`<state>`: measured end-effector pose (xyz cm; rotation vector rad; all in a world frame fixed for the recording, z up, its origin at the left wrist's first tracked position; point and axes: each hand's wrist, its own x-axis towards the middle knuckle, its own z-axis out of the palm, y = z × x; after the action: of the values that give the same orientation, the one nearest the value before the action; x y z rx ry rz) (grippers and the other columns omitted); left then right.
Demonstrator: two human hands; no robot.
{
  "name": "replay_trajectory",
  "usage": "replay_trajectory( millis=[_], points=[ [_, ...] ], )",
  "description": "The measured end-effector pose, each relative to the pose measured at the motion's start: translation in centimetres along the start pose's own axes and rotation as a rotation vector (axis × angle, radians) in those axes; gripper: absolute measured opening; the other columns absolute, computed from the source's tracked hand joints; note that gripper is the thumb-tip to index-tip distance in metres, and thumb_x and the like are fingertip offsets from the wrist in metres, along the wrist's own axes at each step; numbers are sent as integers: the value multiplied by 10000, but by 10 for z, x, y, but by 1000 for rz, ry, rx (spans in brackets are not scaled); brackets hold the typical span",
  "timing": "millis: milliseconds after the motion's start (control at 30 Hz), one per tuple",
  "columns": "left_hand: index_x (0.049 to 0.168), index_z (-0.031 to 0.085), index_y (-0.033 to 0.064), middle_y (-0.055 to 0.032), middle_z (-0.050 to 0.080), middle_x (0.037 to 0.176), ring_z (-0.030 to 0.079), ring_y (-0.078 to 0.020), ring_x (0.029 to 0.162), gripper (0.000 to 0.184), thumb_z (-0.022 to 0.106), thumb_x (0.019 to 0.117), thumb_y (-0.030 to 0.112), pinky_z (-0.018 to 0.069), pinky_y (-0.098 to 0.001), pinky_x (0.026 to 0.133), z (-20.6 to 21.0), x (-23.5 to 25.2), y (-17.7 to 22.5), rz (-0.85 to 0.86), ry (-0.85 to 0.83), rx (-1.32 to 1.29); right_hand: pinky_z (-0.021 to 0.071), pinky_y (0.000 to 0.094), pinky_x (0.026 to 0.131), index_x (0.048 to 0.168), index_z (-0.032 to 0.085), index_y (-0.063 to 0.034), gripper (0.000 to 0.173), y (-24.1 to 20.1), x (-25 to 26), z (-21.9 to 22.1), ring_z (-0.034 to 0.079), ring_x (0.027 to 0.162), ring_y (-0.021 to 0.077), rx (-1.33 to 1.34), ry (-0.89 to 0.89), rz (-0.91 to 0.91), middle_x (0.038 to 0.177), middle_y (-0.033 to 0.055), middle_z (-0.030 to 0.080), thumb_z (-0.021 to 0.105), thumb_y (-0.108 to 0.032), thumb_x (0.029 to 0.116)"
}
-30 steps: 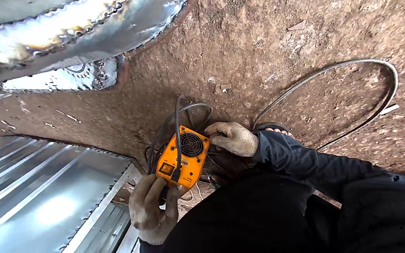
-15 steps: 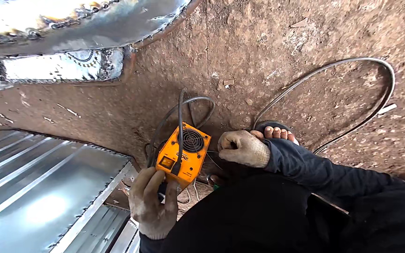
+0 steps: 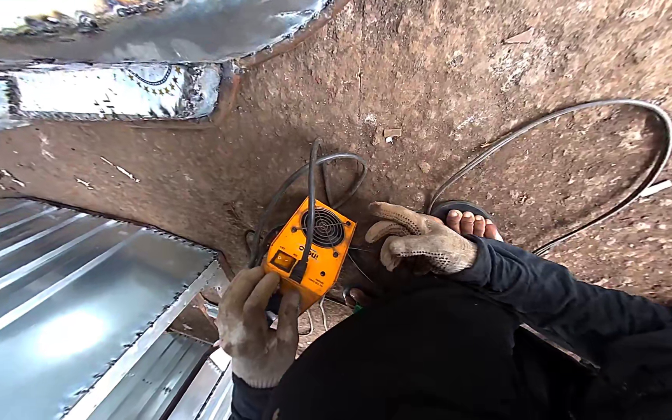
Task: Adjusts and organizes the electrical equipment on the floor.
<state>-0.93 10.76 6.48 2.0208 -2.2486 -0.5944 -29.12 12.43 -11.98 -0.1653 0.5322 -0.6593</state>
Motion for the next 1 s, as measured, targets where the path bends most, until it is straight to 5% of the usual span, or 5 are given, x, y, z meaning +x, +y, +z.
replay_trajectory(
  millis=[167, 433, 633, 867, 1000],
  points=[
    [1207, 692, 187, -106, 664, 1267, 610, -279, 1241, 319, 720, 927, 336, 510, -475, 1051, 0, 0, 2, -18, 5, 6, 601, 350, 737, 1154, 581, -38, 199, -5, -15, 3, 695, 801, 185, 242, 83, -45, 1020, 119, 708, 502, -115, 988],
    [1234, 677, 209, -91, 658, 1291, 593, -266, 1268, 362, 715, 924, 392, 486, -475, 1068, -7, 1, 1, -15, -23, -33, 531, 315, 578, 1001, 656, -154, 313, -10, -27, -8, 631, 664, 152, 653, -36, -67, 849, 27, 655, 621, -462, 957],
    [1256, 666, 274, 10, 670, 1286, 622, -219, 1228, 327, 693, 945, 370, 526, -450, 1011, -29, 33, 26, 87, 54, -172, 488, 305, 515, 979, 631, -156, 368, -27, -21, -2, 586, 570, 144, 581, -155, -99, 731, 10, 607, 606, -522, 950],
    [1138, 754, 240, 7, 745, 1152, 678, -194, 1124, 459, 553, 970, 616, 532, -491, 932, 10, 87, 87, 176, -378, 28, 522, 305, 544, 1006, 636, -138, 369, -43, 1, 35, 630, 633, 147, 333, -267, -191, 800, 23, 645, 569, -500, 975],
    [1023, 768, 248, 67, 751, 1049, 685, -118, 1041, 242, 592, 1006, 413, 542, -431, 913, 2, 87, 85, 244, -319, -39, 553, 281, 602, 1058, 673, -113, 284, -63, 16, 53, 636, 661, 95, 3, -303, -218, 790, 7, 669, 529, -354, 1013]
  ],
)
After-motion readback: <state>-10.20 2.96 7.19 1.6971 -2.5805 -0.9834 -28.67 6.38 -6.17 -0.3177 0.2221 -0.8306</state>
